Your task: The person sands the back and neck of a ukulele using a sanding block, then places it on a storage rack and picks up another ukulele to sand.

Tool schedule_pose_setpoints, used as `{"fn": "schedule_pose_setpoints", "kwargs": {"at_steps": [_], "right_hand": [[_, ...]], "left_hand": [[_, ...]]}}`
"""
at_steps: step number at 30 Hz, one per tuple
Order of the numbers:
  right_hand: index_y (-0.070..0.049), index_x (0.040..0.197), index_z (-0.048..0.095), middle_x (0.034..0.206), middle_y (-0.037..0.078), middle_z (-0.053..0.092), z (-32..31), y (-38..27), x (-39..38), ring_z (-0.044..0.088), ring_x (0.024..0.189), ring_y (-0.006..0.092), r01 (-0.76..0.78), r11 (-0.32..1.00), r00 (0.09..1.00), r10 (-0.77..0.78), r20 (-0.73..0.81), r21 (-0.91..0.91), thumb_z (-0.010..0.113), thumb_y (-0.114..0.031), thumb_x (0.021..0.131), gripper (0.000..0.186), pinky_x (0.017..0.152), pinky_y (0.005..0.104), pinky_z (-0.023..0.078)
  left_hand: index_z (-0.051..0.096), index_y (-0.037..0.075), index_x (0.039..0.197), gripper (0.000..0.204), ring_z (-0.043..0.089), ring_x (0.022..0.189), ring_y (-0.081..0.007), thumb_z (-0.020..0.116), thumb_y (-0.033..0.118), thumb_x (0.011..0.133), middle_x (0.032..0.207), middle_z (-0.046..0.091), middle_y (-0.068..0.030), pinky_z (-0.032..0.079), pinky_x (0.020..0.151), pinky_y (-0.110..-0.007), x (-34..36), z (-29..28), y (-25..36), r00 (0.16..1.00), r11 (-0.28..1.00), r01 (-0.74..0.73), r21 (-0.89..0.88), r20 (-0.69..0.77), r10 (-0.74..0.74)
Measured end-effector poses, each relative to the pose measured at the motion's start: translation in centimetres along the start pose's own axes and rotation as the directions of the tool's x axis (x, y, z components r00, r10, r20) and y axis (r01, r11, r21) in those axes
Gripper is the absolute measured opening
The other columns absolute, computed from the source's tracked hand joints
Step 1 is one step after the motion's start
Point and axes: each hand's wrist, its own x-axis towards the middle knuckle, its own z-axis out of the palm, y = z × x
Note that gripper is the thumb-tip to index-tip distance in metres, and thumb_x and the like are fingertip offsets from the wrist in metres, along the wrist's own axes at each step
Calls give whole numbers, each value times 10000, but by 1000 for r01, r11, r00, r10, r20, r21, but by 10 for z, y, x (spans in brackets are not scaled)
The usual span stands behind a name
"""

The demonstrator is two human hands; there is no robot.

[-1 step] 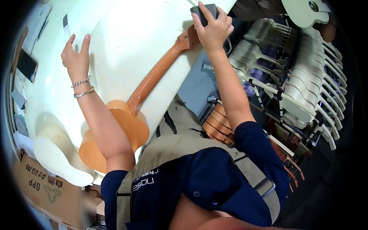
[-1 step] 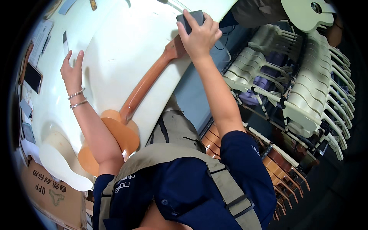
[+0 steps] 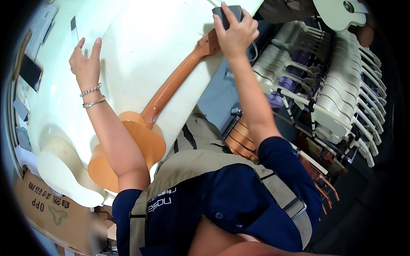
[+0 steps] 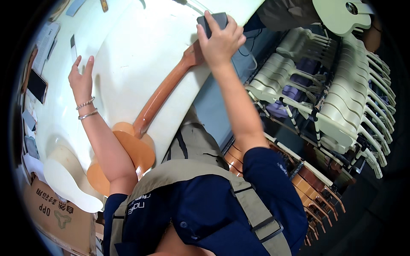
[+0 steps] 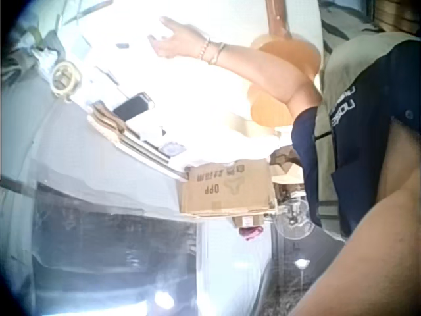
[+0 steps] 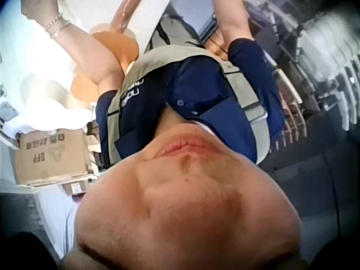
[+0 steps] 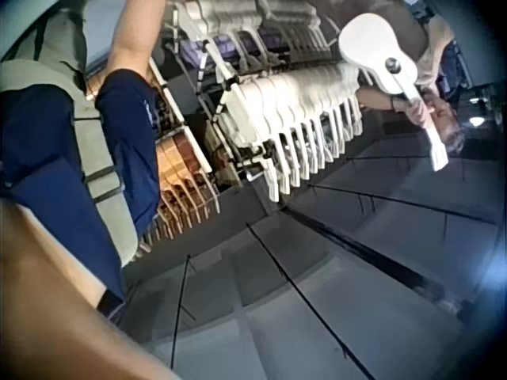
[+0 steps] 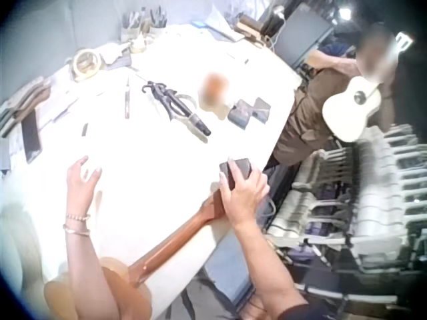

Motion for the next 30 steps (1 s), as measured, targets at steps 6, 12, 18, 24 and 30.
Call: {"fn": "schedule_pose_setpoints", "kwargs": {"at_steps": [6, 12, 18, 24, 30], "right_hand": [[-336, 1167, 624, 1256, 144, 435, -37, -40, -91, 388, 1056, 306, 57, 997, 976, -67, 207, 52, 640, -418, 792, 384, 925, 455, 250], [-280, 1118, 659, 1200, 136, 463, -19, 1, -33, 397, 1060, 319, -173, 983, 985, 171, -23, -64, 646, -414, 793, 351, 909, 446, 301], [-309, 1128, 649, 1202, 132, 465, -39, -23, -75, 405, 1043, 325, -32, 996, 989, 20, 146, 82, 664, -411, 774, 369, 885, 454, 311], [-321, 1156, 632, 1220, 153, 450, -28, -15, -59, 400, 1022, 325, -159, 987, 987, 159, 19, -22, 637, -428, 787, 384, 868, 450, 301], [-300, 1152, 643, 1171, 116, 460, -33, -12, -67, 394, 1032, 298, -126, 991, 988, 122, 93, 38, 650, -450, 778, 402, 878, 436, 306]], "left_hand": [[522, 55, 1258, 655, 378, 1234, -320, 644, 497, 791, 1269, 485, -206, 278, 1044, -424, -13, 2, -4, 998, 994, -55, 99, -15, 56], [531, 51, 1249, 640, 407, 1211, -346, 651, 482, 792, 1265, 476, -215, 307, 1027, -428, -11, 0, 2, 998, 996, -60, 62, 10, 59], [527, 32, 1248, 650, 354, 1251, -342, 656, 474, 790, 1271, 464, -231, 317, 1025, -433, -4, -1, 0, 994, 992, -94, 80, 70, 89], [531, 31, 1243, 641, 380, 1238, -340, 650, 471, 793, 1249, 491, -227, 317, 1027, -437, -6, 7, 0, 991, 989, -127, 74, 59, 123], [533, -8, 1227, 650, 407, 1223, -350, 648, 465, 795, 1246, 493, -249, 317, 1027, -440, -10, 3, 6, 992, 990, -120, 77, 44, 117]]}}
